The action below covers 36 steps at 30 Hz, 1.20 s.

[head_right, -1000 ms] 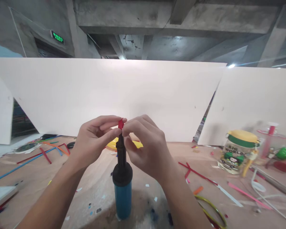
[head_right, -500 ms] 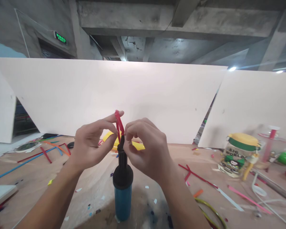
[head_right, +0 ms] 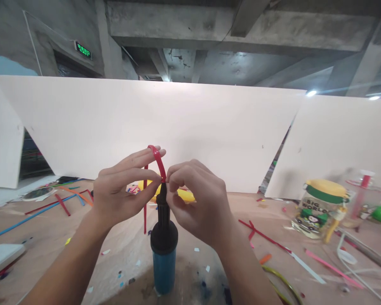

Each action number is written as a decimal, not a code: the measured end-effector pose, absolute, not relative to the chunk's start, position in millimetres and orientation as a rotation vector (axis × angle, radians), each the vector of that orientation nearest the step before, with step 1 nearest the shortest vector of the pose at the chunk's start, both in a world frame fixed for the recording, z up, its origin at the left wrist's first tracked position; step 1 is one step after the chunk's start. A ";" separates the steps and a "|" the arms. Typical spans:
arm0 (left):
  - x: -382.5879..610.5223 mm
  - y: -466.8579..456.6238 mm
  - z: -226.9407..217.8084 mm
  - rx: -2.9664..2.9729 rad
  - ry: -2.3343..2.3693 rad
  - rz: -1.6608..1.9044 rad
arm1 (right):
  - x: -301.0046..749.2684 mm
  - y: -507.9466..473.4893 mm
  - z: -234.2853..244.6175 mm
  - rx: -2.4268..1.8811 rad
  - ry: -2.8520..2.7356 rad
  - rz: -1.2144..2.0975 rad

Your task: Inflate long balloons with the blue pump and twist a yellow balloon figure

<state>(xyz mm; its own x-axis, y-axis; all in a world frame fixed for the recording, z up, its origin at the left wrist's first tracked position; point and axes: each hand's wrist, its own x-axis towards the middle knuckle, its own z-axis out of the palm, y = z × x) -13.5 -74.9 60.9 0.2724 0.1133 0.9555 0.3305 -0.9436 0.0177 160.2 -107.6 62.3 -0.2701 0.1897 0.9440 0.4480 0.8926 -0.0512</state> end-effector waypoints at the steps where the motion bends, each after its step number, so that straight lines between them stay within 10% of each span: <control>1: -13.7 -75.2 61.2 -2.349 -0.422 -1.733 | 160.1 -107.2 62.0 -0.473 -1.849 -0.262; 36: -17.2 -80.2 69.9 -2.488 -0.436 -1.493 | 159.7 -110.4 64.5 -0.617 -1.950 -0.350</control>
